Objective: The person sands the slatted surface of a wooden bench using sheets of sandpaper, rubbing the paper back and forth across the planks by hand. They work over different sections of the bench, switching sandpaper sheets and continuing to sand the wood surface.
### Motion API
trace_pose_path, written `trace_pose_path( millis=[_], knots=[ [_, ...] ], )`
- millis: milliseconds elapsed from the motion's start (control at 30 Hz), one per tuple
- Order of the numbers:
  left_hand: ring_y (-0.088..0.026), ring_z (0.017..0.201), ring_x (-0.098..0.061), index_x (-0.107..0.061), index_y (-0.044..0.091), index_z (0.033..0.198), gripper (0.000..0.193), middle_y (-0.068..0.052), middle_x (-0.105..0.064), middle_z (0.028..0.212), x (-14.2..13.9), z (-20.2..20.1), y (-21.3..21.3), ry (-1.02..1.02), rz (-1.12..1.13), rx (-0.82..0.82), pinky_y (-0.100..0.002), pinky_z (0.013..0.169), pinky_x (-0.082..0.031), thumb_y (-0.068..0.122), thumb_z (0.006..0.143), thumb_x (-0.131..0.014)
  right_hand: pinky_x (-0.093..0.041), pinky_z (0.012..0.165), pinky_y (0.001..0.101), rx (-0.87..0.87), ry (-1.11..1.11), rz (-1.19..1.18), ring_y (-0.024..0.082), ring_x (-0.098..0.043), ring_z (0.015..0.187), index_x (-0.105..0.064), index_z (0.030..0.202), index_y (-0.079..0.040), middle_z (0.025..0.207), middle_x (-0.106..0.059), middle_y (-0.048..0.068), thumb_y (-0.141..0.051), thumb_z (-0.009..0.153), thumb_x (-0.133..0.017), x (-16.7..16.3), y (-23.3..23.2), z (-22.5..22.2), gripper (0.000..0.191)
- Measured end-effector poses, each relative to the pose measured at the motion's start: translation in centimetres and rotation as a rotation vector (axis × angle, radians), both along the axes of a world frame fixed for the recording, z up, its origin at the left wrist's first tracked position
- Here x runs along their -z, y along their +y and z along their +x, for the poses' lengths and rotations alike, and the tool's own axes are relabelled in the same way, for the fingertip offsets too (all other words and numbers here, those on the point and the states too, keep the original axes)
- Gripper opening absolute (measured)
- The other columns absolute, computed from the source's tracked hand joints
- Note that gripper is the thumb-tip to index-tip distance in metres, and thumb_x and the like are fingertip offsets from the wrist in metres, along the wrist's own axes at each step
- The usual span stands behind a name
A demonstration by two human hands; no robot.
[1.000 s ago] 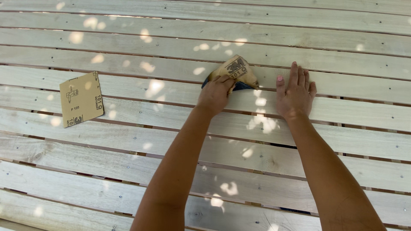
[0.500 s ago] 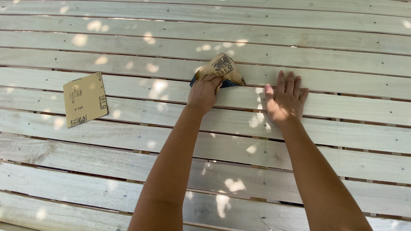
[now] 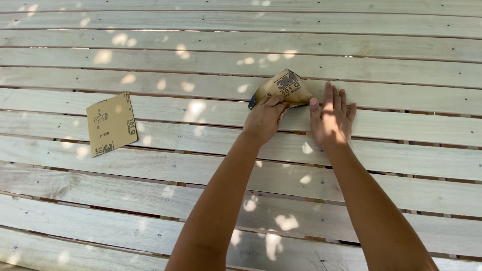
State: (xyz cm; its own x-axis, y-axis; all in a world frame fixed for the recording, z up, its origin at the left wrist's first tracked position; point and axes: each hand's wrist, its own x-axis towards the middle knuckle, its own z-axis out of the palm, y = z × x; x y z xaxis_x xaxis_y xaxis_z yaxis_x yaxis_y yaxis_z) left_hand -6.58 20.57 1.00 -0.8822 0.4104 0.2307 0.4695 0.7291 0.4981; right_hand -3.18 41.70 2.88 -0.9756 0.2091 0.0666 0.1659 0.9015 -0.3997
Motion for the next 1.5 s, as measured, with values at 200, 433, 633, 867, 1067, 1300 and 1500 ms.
trace_pose_path(
  millis=[200,433,633,867,1067,1300,1500],
  knots=[
    [-0.029,0.132,-0.052,-0.070,0.014,0.127,0.029,-0.003,-0.059,0.139,-0.6,0.0,-6.7,-0.006,-0.029,-0.149,-0.043,0.109,-0.044,0.017,0.101,-0.057,-0.004,0.125,0.0563,-0.001,-0.011,0.042,0.033,-0.015,0.156,-0.017,0.163,-0.013,0.167,-0.025,0.013,-0.058,0.106,-0.025,0.1,0.3,-0.3,0.073],
    [-0.027,0.127,-0.053,-0.069,0.015,0.129,0.037,-0.001,-0.059,0.136,0.4,0.2,-2.2,-0.034,-0.051,-0.006,-0.041,0.109,-0.046,0.013,0.093,-0.058,-0.007,0.127,0.0555,-0.010,0.045,-0.017,0.032,-0.017,0.158,-0.017,0.164,-0.011,0.168,-0.028,0.013,-0.059,0.106,-0.023,-0.4,0.3,0.2,0.076],
    [-0.025,0.131,-0.051,-0.069,0.016,0.130,0.032,0.003,-0.057,0.136,-1.2,0.4,-6.1,0.016,-0.106,-0.134,-0.039,0.112,-0.045,0.019,0.101,-0.057,-0.005,0.125,0.0565,-0.004,-0.017,0.053,0.032,-0.016,0.156,-0.015,0.164,-0.013,0.167,-0.026,0.013,-0.059,0.107,-0.025,-0.3,-0.1,-0.3,0.074],
    [-0.024,0.132,-0.050,-0.068,0.017,0.132,0.034,0.003,-0.055,0.139,-0.7,0.5,-3.3,-0.018,-0.176,-0.047,-0.039,0.111,-0.046,0.021,0.100,-0.056,-0.007,0.126,0.0567,0.008,-0.015,0.007,0.029,-0.017,0.157,-0.015,0.164,-0.015,0.168,-0.027,0.011,-0.062,0.104,-0.024,-0.8,-0.2,-0.1,0.077],
    [-0.024,0.134,-0.048,-0.068,0.019,0.131,0.033,0.004,-0.055,0.137,-1.1,0.4,-3.6,-0.010,-0.163,-0.072,-0.041,0.113,-0.042,0.024,0.100,-0.057,-0.003,0.124,0.0586,-0.007,-0.045,0.043,0.031,-0.016,0.156,-0.015,0.164,-0.016,0.167,-0.027,0.012,-0.061,0.104,-0.028,-0.8,-0.5,-0.3,0.076],
    [-0.025,0.133,-0.050,-0.072,0.019,0.126,0.028,0.003,-0.060,0.135,-0.3,0.1,-3.9,-0.025,-0.039,-0.075,-0.042,0.113,-0.042,0.027,0.104,-0.057,-0.008,0.127,0.0569,0.012,0.055,-0.021,0.032,-0.021,0.157,-0.016,0.165,-0.012,0.167,-0.030,0.016,-0.060,0.107,-0.027,-0.6,0.2,-0.2,0.076],
    [-0.029,0.130,-0.051,-0.071,0.014,0.127,0.031,-0.001,-0.060,0.135,1.1,-0.6,-9.3,0.005,-0.075,-0.166,-0.041,0.112,-0.042,0.025,0.103,-0.055,-0.003,0.124,0.0572,0.014,-0.042,0.009,0.029,-0.017,0.155,-0.013,0.163,-0.017,0.167,-0.027,0.011,-0.064,0.102,-0.024,-0.1,-0.5,-0.5,0.078]
  ],
)
